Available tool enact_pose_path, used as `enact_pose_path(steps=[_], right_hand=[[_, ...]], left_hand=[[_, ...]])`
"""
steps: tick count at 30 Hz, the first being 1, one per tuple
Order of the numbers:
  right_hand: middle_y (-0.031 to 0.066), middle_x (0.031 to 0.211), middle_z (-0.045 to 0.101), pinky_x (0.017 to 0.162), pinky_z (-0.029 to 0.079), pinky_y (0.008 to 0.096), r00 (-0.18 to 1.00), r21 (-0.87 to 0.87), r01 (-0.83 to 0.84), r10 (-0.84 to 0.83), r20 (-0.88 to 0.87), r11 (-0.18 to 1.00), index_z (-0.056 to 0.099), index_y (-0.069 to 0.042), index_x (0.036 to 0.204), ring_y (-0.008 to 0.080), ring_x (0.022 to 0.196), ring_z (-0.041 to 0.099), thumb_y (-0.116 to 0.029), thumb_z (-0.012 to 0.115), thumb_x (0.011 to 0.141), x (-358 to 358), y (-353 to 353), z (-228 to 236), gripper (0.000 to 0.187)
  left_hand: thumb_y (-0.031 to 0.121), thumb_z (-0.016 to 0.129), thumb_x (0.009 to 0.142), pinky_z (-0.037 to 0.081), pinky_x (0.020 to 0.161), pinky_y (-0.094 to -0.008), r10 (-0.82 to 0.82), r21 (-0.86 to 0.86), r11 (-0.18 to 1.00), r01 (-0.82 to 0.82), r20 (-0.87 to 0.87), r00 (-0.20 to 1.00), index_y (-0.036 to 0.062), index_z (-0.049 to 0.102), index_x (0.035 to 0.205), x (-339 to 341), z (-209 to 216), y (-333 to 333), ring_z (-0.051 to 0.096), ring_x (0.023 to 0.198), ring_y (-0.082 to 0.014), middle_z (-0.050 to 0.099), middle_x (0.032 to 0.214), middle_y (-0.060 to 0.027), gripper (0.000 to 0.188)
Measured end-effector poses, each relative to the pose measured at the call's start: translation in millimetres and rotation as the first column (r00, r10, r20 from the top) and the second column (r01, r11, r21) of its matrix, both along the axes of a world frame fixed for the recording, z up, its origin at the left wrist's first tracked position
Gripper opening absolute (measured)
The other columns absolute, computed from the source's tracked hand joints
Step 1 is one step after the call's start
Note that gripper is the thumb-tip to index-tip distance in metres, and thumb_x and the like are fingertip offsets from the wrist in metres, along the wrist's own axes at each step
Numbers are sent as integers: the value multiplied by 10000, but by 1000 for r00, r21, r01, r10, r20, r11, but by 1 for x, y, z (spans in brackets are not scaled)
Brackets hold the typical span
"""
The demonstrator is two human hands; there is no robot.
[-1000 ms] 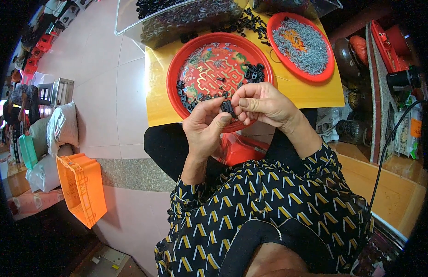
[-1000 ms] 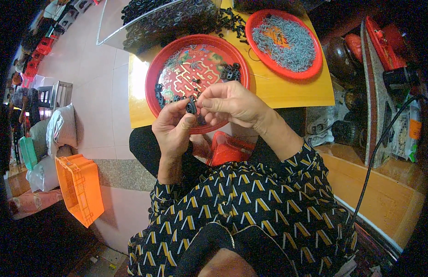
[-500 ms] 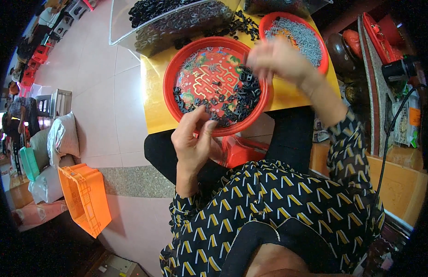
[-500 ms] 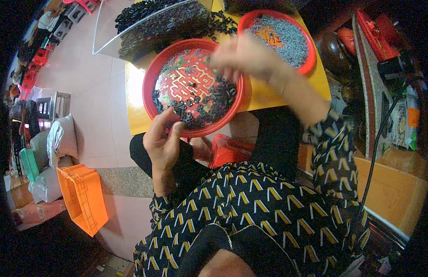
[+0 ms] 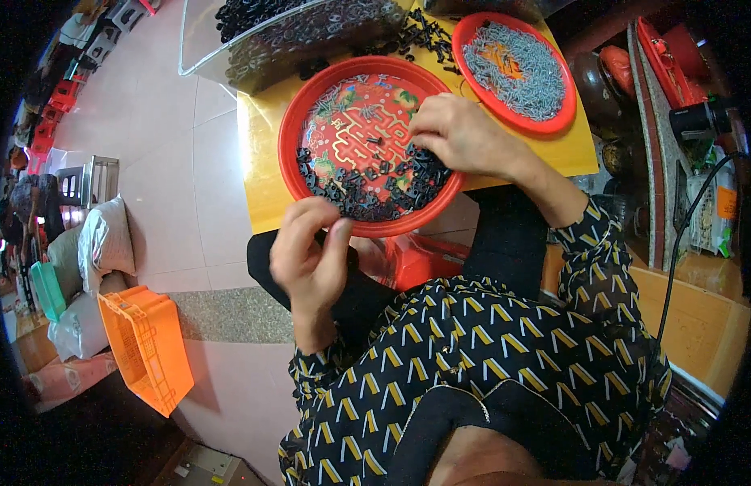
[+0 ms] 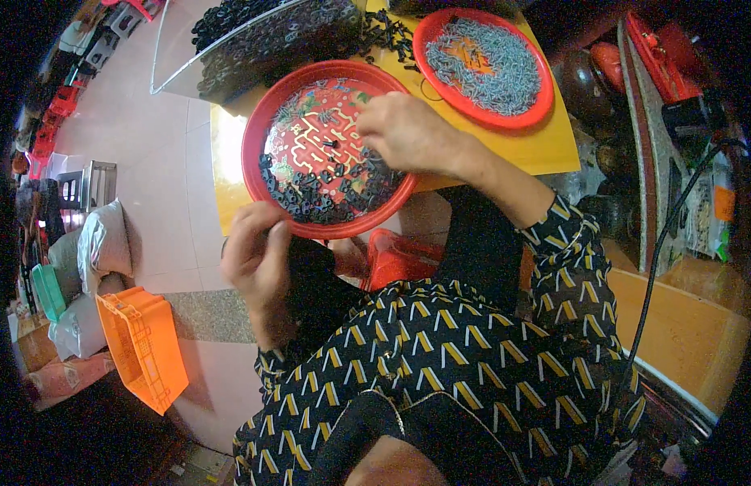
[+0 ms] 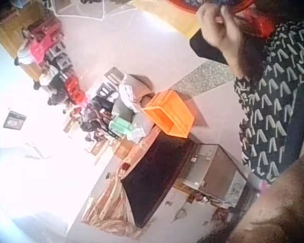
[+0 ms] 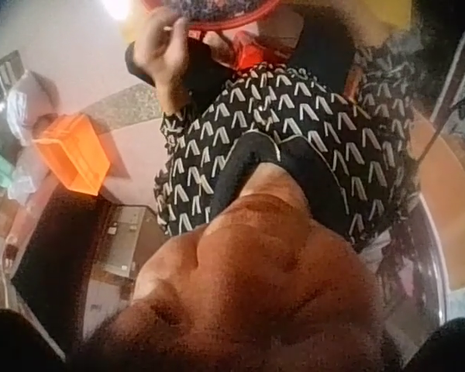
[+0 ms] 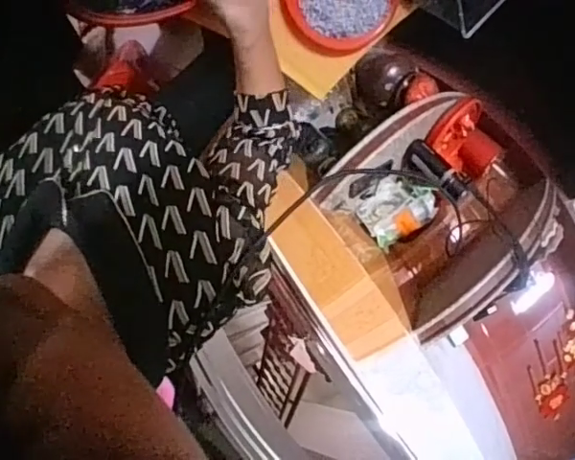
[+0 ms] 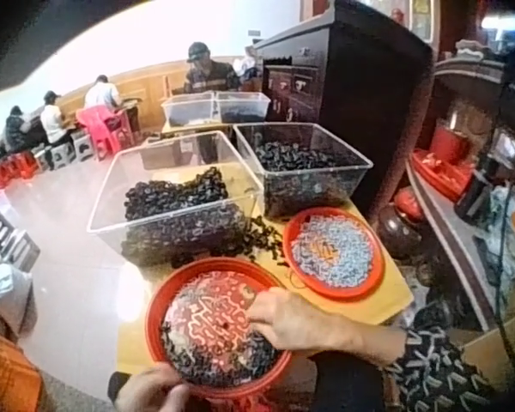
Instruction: The person assembles plastic clips by inserting small pins into them by hand over a tray.
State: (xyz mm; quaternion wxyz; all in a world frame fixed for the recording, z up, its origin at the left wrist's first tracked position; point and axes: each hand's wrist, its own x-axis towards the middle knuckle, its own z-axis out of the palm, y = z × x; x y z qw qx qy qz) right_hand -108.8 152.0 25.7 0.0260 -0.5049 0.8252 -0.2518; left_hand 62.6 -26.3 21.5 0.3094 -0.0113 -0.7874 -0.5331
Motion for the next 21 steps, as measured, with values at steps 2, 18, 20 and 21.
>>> enact_pose_path(steps=[2,18,20,21], right_hand=[[105,769,558,704,424,339,998,12,-27,28,-62,1000,597,-26,777,269,760,528,-67,597,679,5,0,-3,106],[97,774,481,716,394,351,987,83,-95,105,-125,992,551,-40,746,266,796,465,-95,654,612,29,-24,-18,178],[102,775,476,712,392,352,982,63,-98,107,-157,993,542,-36,728,265,792,464,-93,653,609,31,-25,-18,172],[104,773,475,709,391,352,981,78,-94,106,-163,992,536,-34,723,265,793,463,-87,645,611,30,-25,-20,165]], left_hand=[[21,554,736,432,588,-277,-189,48,978,204,-217,958,-17,558,797,10,34,-9,529,658,-182,561,805,-128,72],[47,502,687,449,665,-243,-580,-337,747,572,-751,315,31,516,710,47,156,-12,504,648,-101,500,731,0,31],[42,501,688,449,658,-240,-567,-351,768,536,-761,314,32,508,702,51,157,-11,500,646,-98,496,727,1,19],[37,499,689,450,652,-237,-557,-362,783,506,-770,312,34,501,695,52,157,-12,496,643,-95,492,723,1,7]])
